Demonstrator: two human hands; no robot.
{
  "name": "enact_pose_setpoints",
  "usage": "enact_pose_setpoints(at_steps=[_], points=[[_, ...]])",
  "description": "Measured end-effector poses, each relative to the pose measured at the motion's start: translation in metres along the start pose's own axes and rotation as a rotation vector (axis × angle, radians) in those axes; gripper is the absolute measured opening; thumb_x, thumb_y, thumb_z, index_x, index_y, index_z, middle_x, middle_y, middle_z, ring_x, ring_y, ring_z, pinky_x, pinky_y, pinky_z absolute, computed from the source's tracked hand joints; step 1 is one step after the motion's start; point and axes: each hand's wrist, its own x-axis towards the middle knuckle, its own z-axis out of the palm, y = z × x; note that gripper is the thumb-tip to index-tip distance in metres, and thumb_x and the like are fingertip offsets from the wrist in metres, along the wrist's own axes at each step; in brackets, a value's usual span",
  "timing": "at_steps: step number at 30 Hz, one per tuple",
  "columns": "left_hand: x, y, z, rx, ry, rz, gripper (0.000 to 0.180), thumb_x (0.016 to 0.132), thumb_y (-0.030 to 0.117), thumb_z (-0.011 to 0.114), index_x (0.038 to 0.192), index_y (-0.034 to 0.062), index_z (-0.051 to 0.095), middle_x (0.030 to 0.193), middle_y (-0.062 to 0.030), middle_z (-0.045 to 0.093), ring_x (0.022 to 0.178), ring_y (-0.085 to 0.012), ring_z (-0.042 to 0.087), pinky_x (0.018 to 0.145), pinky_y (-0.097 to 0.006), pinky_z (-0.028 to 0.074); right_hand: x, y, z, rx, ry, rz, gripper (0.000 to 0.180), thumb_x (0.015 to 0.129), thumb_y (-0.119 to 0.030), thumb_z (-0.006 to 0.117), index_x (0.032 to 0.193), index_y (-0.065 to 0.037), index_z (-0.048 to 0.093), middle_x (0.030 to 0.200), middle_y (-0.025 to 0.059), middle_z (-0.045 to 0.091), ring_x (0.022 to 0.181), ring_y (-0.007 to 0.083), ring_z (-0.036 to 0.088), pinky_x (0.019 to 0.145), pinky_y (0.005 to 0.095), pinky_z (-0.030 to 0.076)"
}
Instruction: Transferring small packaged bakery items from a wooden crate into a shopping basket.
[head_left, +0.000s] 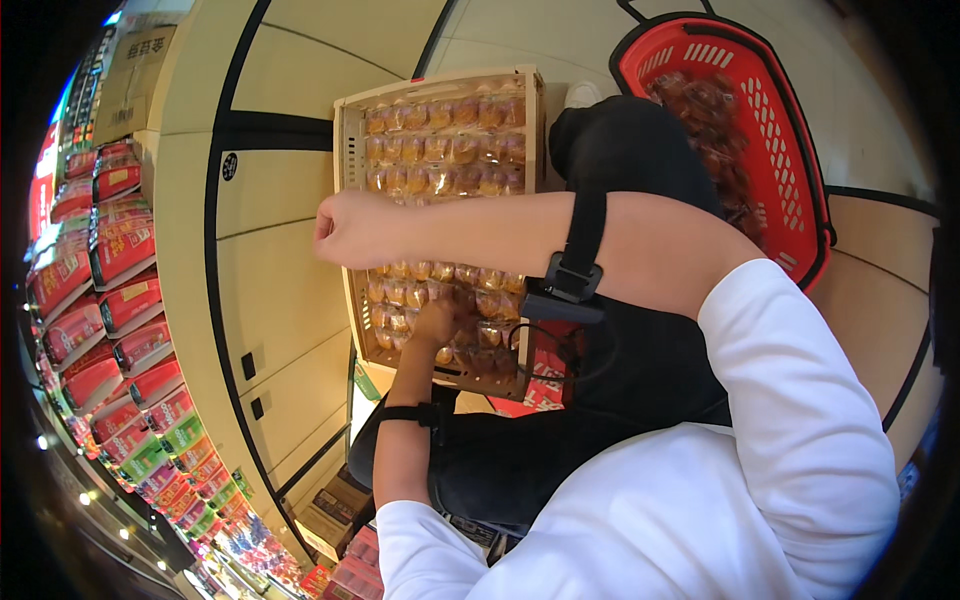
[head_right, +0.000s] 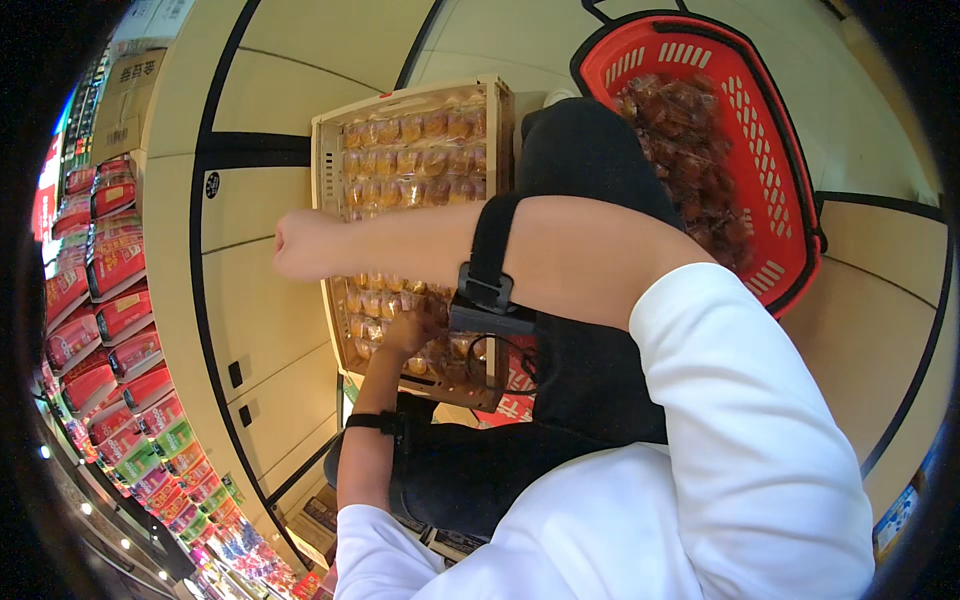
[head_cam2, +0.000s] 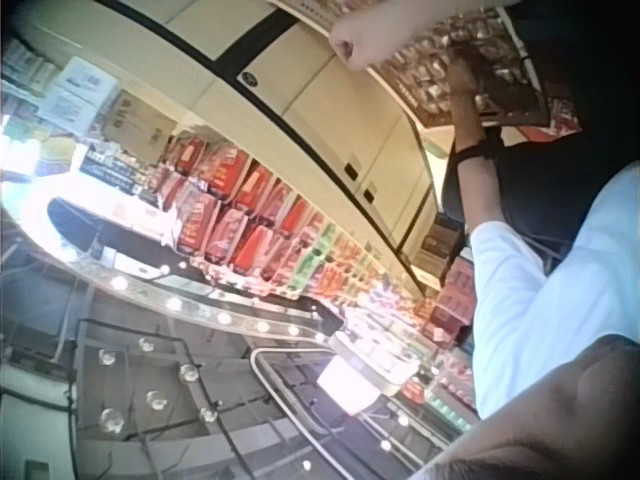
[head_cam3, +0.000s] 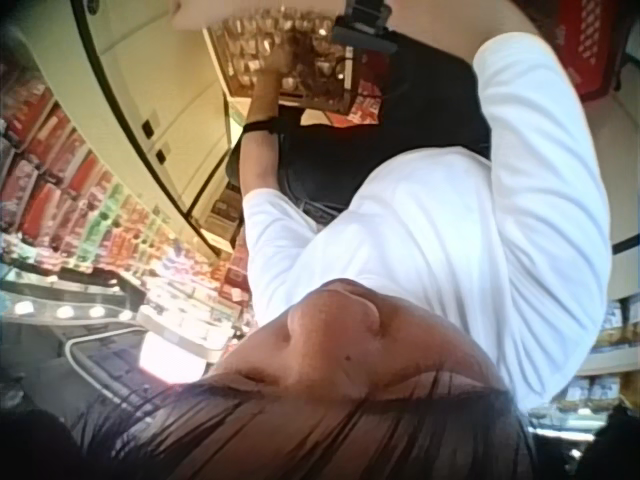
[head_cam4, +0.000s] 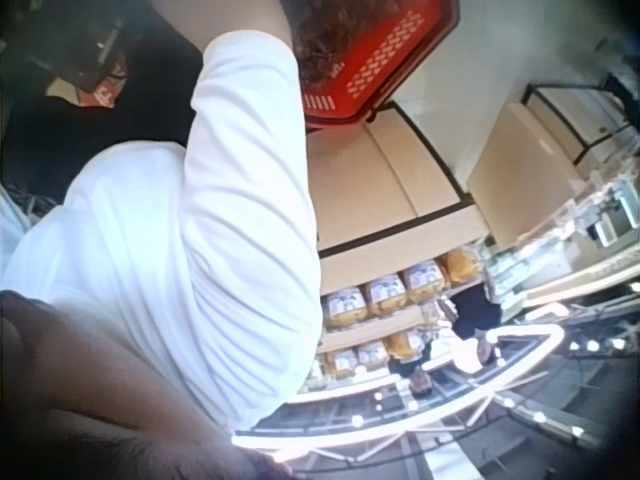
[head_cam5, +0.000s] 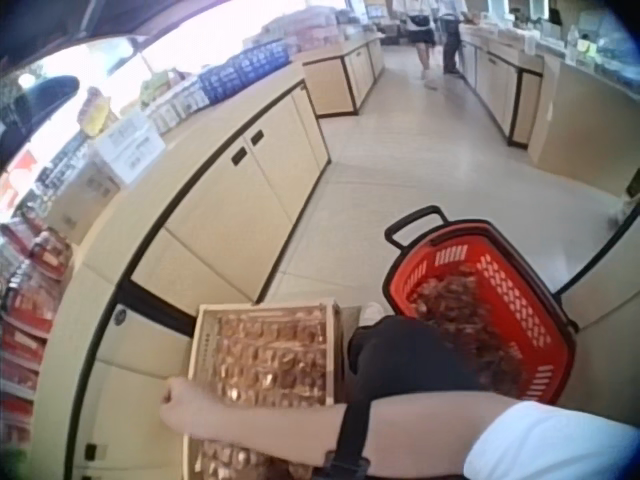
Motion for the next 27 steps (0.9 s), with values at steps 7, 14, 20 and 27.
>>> enact_pose_setpoints(at_steps=[7,14,20,27], points=[[-0.011,-0.016,0.001,-0.084,0.057,0.164,0.021,0.079,0.019,0.060,0.098,0.0116,0.065,0.115,-0.0193,0.056,0.093,-0.0341,0.061,0.077,-0.043,0.050,0.018,-0.006,0.013,0.060,-0.102,-0.074,0.012,0.070,-0.012,0.058,0.068,-0.001,0.062,0.057,0.0102,0.058,0.052,0.0179,0.057,0.049,0.0323,0.045],[-0.058,-0.001,-0.053,-0.220,0.450,-0.094,0.021,0.083,0.012,0.062,0.101,0.0004,0.064,0.095,-0.0159,0.063,0.082,-0.0296,0.062,0.070,-0.036,0.049,0.026,-0.035,-0.025,0.389,0.008,-0.040,0.010,0.078,-0.011,0.059,0.083,-0.003,0.058,0.072,0.0089,0.061,0.058,0.0181,0.059,0.052,0.0326,0.048],[-0.149,0.036,-0.088,-0.450,0.547,-0.333,0.030,0.085,0.017,0.063,0.108,-0.0019,0.061,0.103,-0.0142,0.060,0.091,-0.0245,0.058,0.070,-0.031,0.048,-0.044,-0.096,-0.175,1.071,0.194,-0.281,0.015,0.084,-0.019,0.060,0.083,-0.004,0.057,0.072,0.0078,0.060,0.067,0.0183,0.060,0.063,0.0320,0.050],[-0.258,0.024,-0.038,-0.349,0.788,-0.684,0.053,0.084,0.039,0.063,0.114,-0.0042,0.058,0.114,-0.0281,0.056,0.107,-0.0398,0.052,0.094,-0.043,0.040,-0.194,0.018,-0.326,1.008,0.969,-0.150,0.015,0.084,-0.026,0.058,0.082,-0.012,0.054,0.081,0.0016,0.056,0.071,0.0155,0.052,0.069,0.0299,0.045]])
